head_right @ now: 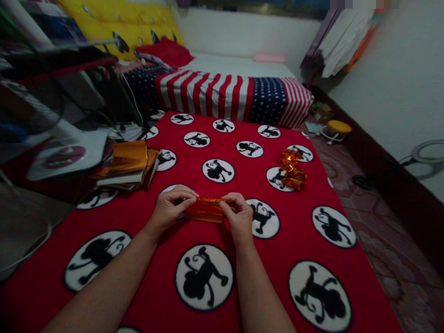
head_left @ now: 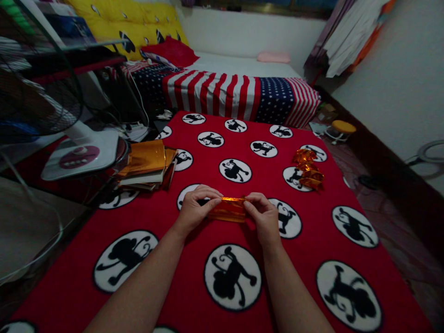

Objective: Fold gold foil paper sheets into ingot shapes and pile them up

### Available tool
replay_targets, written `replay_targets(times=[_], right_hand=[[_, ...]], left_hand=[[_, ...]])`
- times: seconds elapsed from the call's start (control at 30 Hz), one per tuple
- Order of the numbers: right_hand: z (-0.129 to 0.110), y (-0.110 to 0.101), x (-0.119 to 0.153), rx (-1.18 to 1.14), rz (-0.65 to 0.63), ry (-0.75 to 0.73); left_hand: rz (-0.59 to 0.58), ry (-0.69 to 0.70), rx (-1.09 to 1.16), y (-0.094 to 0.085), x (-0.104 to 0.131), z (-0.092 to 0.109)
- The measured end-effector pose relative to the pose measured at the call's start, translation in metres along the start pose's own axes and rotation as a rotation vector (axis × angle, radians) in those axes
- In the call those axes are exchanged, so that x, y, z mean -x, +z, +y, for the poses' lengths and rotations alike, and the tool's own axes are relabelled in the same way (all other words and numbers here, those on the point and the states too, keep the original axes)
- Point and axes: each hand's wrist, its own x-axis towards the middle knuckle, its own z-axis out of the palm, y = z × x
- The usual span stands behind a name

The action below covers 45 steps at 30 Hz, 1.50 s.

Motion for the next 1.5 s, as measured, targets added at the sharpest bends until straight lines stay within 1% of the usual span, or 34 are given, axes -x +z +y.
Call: replay_targets(times=[0.23, 0.47, 0.6, 0.77, 1.03, 1.2, 1.5], right_hand=[[0.0003, 0.0006, -0.0006, 0.012, 0.029, -0.034], [-0.0009, 0.0014, 0.0004, -0.004, 0.027, -0.043], [-0.0009, 0.0020, 0.0007, 0.008, 0.033, -0.045], [-0.0017, 0.0025, 0.0009, 0.010, 0.039, -0.063], [-0.0008, 0.0025, -0.0003, 0.021, 0.039, -0.075], [-0.0004, 0.0029, 0.0000, 0.021, 0.034, -0.078], [-0.0018, 0.0031, 0.0024, 0.013, 0.049, -0.044]], left_hand=[[0.002, -0.005, -0.002, 0.0005, 0.0007, -0.0005], [0.000, -0.032, -0.001, 0.0009, 0.0007, 0.0010], [0.021, -0.089, 0.033, 0.0015, 0.0017, -0.0008], [0.074, -0.210, 0.067, 0.0035, 0.0037, -0.0030], [0.120, -0.279, 0.230, 0.0067, 0.0041, -0.0024], [0.136, -0.289, 0.249, 0.0077, 0.0041, -0.0021], [0.153, -0.274, 0.205, 0.0082, 0.0048, -0.0021]])
